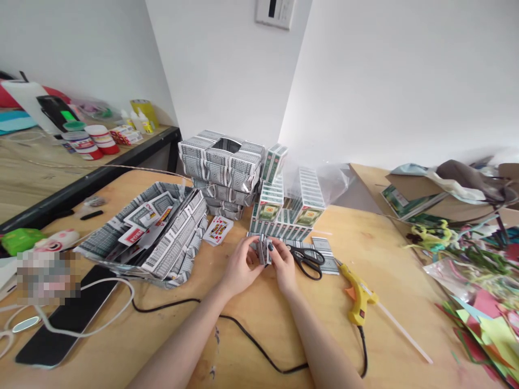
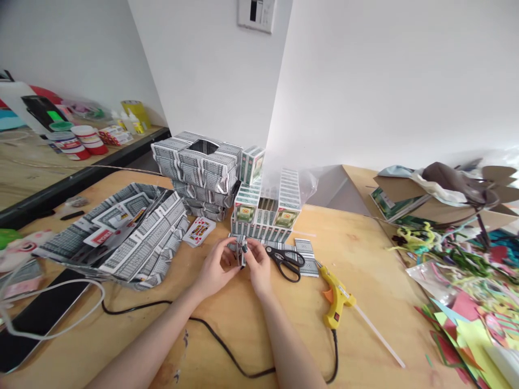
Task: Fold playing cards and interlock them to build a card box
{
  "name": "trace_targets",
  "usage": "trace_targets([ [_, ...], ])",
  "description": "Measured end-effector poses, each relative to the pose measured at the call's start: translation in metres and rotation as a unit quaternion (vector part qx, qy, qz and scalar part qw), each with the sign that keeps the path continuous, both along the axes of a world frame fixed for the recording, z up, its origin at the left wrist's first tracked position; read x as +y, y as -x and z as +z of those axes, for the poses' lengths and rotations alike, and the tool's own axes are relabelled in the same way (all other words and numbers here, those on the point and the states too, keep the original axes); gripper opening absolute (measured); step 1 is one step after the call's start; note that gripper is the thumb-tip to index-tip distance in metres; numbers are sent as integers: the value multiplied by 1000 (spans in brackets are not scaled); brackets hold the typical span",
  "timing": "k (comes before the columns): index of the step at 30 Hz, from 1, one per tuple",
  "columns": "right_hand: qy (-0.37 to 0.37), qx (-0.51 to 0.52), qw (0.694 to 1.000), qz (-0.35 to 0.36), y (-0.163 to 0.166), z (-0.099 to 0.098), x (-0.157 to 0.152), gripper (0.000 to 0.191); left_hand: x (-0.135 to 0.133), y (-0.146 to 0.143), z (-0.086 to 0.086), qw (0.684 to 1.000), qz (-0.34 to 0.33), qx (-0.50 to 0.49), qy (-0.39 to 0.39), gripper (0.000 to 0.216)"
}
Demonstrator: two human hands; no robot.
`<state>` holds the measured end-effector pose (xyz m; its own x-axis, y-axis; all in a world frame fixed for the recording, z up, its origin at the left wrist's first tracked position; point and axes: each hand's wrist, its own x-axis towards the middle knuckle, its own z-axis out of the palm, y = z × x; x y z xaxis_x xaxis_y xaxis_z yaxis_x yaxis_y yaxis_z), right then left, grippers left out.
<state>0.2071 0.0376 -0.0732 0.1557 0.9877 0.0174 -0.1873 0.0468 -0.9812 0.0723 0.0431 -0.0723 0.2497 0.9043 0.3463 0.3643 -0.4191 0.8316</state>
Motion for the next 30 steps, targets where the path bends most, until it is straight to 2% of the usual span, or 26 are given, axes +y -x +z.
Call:
trace_targets([
  [6, -11, -19, 999, 29, 1, 0, 0, 32, -1, 0, 4, 999, -5, 29, -21, 54],
  [19, -17, -38, 999, 29, 2, 0, 1, 29, -2, 0, 3, 998, 13, 32, -46, 55],
  [30, -32, -21, 996, 81, 2, 2, 1, 26, -2, -2, -1, 999, 7, 24, -42, 58],
])
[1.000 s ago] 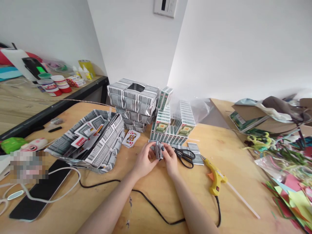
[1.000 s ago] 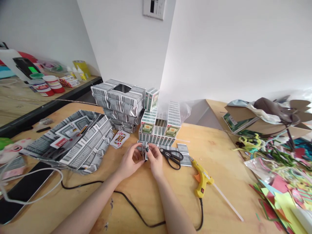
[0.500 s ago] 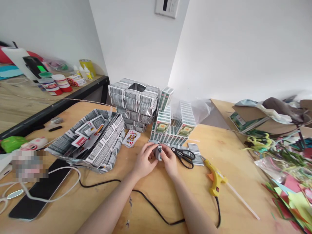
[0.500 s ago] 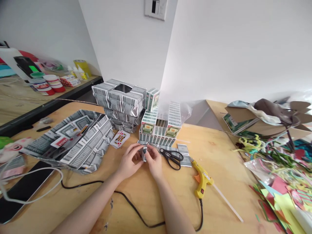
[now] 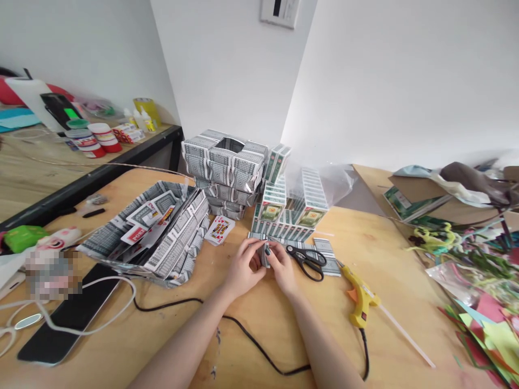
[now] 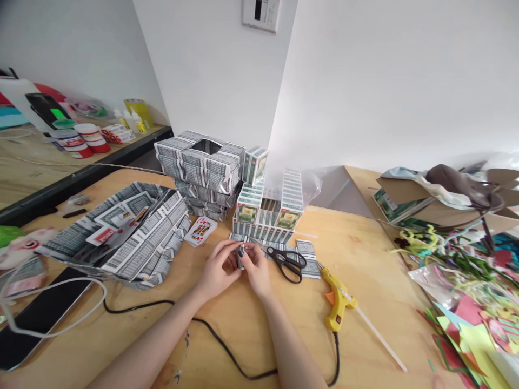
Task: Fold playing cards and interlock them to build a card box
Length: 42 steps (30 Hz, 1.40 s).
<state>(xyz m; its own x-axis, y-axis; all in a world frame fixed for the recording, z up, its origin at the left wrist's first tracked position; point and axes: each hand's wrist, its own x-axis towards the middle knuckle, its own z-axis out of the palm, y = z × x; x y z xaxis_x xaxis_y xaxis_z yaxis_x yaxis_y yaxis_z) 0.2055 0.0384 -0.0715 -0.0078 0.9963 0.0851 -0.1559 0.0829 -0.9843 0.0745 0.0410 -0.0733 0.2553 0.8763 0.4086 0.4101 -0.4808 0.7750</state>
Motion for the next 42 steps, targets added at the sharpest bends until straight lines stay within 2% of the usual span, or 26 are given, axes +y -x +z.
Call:
trace_targets([
  [5, 9, 25, 999, 45, -2, 0, -1, 27, -2, -2, 0, 1000, -11, 3, 14, 59],
  [14, 30, 60, 996, 54, -1, -1, -1, 33, -2, -2, 0, 1000, -8, 9, 15, 55],
  [28, 43, 92, 994, 36, -1, -4, 0, 42, 0, 2, -1, 1000, -16, -7, 15, 56],
  [32, 31, 77, 997, 4, -1, -5, 2, 46, 1, 0, -3, 999, -13, -26, 20, 53],
  [36, 17, 62, 997, -31, -1, -6, 3, 57, 4, -2, -8, 992, -25, -104, 72, 58],
  [38, 15, 63, 997, -39, -2, -6, 3, 60, 8, -2, -10, 980, -23, -154, 121, 54],
  [40, 7, 63, 997, -44, -2, -6, 3, 61, 12, -1, -10, 955, -26, -210, 206, 40],
  [42, -9, 53, 998, -42, -2, -7, 3, 55, 15, 2, -6, 916, -54, -255, 304, 31],
])
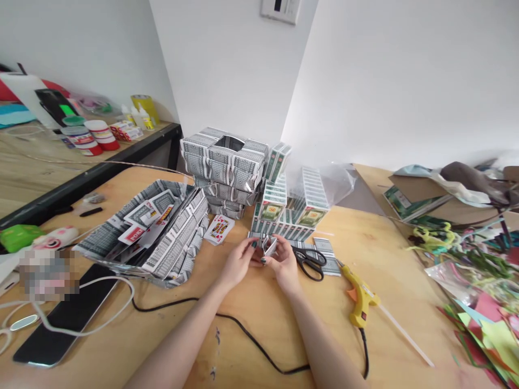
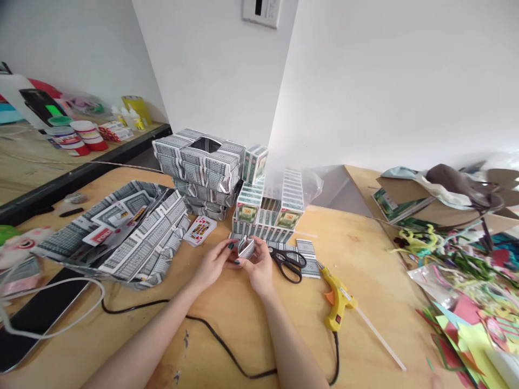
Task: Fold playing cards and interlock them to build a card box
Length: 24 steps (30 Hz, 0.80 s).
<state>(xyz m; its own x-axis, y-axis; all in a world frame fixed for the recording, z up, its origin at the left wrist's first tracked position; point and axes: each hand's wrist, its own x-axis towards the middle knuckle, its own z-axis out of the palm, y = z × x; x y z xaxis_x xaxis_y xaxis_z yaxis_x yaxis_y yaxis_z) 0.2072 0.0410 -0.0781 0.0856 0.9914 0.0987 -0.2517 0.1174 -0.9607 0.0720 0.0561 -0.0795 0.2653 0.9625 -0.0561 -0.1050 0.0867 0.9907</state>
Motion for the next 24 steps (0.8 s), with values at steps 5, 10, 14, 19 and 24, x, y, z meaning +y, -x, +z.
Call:
trace_targets([
  [5, -21, -33, 999, 24, 3, -1, -2, 47, 2, 10, 13, 982, -121, -92, 111, 33],
  [10, -23, -71, 997, 11, 6, -3, -2, 58, 6, 18, 13, 985, -97, -99, 101, 40],
  [14, -37, -81, 996, -22, 3, -3, -1, 64, 12, 19, 8, 998, -6, -62, 24, 53],
  [19, -28, -41, 999, 18, -2, 2, -4, 62, 11, 15, -1, 997, 25, 7, -69, 56],
  [24, 6, -42, 999, 6, -3, -1, -3, 53, 5, 13, -3, 976, 28, 111, -188, 52],
])
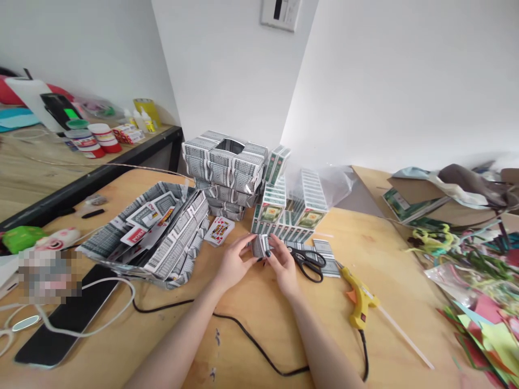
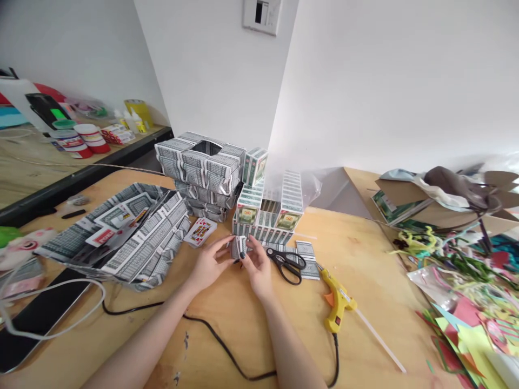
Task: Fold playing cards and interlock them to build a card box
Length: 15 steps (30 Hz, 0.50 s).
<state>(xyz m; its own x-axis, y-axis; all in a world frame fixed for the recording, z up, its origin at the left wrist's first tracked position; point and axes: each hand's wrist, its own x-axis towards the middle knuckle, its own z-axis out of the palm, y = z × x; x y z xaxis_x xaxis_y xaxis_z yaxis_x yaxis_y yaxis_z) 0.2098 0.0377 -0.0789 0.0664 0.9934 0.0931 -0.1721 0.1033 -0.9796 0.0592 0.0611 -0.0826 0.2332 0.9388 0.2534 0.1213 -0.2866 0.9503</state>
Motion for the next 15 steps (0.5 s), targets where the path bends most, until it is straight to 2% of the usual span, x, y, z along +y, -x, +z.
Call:
trace_targets([
  [3, 22, -17, 999, -46, 1, -4, 2, 38, -3, 0, 2, 993, 6, 85, -77, 53],
  [6, 25, -35, 997, -68, 3, -6, 4, 33, -5, 0, 5, 980, 11, 153, -129, 54],
  [10, 29, -40, 995, -82, 4, -5, 5, 28, -6, -1, 7, 971, 7, 186, -153, 54],
  [15, 51, -31, 996, -62, 3, -4, 5, 25, -5, 0, 4, 967, 11, 198, -158, 55],
])
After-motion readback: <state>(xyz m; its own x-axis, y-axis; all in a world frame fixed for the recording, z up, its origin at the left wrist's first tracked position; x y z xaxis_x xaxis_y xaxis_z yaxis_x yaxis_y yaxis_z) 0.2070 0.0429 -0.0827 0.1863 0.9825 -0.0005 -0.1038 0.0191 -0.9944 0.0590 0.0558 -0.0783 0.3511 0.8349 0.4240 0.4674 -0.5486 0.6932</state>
